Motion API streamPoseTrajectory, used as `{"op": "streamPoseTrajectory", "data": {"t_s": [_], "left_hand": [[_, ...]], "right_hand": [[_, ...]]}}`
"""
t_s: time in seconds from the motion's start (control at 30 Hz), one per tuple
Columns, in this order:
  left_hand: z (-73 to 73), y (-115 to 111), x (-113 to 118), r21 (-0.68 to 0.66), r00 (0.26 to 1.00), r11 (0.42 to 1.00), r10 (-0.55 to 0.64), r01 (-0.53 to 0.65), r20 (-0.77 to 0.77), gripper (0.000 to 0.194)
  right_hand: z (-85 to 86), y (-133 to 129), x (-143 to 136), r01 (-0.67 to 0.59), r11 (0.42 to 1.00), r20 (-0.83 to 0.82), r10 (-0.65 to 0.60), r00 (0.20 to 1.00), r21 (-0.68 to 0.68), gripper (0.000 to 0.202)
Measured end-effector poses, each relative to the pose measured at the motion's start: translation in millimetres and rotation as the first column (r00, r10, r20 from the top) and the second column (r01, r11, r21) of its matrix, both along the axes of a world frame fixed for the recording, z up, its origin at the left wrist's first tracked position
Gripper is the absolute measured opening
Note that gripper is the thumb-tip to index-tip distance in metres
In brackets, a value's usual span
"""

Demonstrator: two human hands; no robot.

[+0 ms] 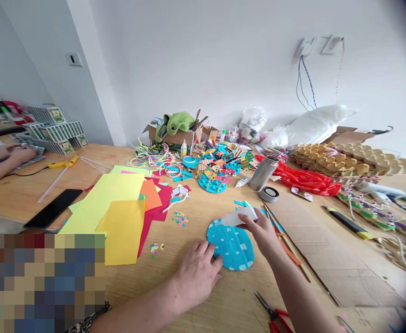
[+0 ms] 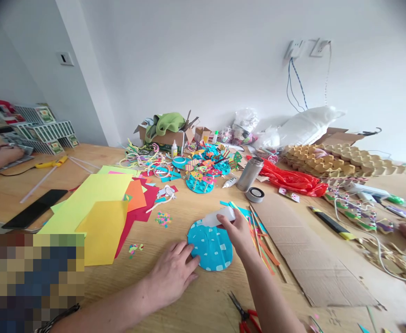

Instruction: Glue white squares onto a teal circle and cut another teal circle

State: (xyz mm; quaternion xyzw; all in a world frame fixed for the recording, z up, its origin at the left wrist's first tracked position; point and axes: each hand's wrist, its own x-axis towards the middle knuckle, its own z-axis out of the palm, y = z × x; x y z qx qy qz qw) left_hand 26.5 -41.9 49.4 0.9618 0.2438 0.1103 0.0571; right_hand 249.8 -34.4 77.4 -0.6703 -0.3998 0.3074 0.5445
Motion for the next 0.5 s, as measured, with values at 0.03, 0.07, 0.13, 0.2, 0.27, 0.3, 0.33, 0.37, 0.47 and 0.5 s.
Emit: {"op": "streamPoseTrajectory", "data": {"t_s": [0.03, 0.07, 0.13, 0.2, 0.27, 0.3, 0.33, 0.37, 0.47, 0.5], "left_hand": [[0.7, 0, 0, 0.001, 1.0, 1.0, 0.001, -0.001, -0.002, 0.027], [1.4, 0, 0, 0.003, 1.0, 1.0, 0.0, 0.0, -0.003, 0.027], [2.2, 0, 0, 0.008, 1.0, 1.0, -0.006, 0.006, 0.0, 0.027], [2.4, 0, 0, 0.015, 1.0, 1.0, -0.01, 0.01, 0.002, 0.027], [2.1, -1, 0, 0.02, 1.0, 1.0, -0.009, 0.009, 0.001, 0.027], [2.0, -1, 0, 0.02, 1.0, 1.0, -0.007, 0.007, 0.002, 0.027], [1.9, -1, -1, 0.02, 1.0, 1.0, -0.007, 0.007, 0.003, 0.027], [2.0, -1, -1, 0.019, 1.0, 1.0, -0.007, 0.006, 0.005, 0.027], [2.4, 0, 0, 0.02, 1.0, 1.0, -0.01, 0.009, 0.006, 0.027], [2.4, 0, 0, 0.021, 1.0, 1.0, -0.009, 0.009, 0.004, 0.027]], "right_hand": [[-1.8, 1, -3, -0.006, 1.0, 0.051, 0.006, 0.999, -0.004, 0.033], [-3.3, 2, -5, -0.026, 1.0, 0.097, 0.027, 0.995, -0.013, 0.031], [-5.2, 3, -10, -0.094, 0.995, 0.166, 0.1, 0.981, -0.043, 0.027], [-5.5, 3, -12, -0.134, 0.989, 0.215, 0.144, 0.966, -0.059, 0.025], [-4.9, 3, -14, -0.087, 0.995, 0.25, 0.098, 0.963, -0.054, 0.026], [-4.6, 4, -14, -0.062, 0.997, 0.258, 0.073, 0.963, -0.052, 0.027], [-4.3, 5, -14, -0.06, 0.997, 0.258, 0.073, 0.963, -0.055, 0.028], [-4.2, 5, -14, -0.08, 0.995, 0.256, 0.094, 0.962, -0.064, 0.028], [-4.0, 7, -14, -0.092, 0.993, 0.296, 0.111, 0.949, -0.076, 0.027], [-3.9, 7, -14, -0.059, 0.996, 0.324, 0.078, 0.943, -0.069, 0.026]]}}
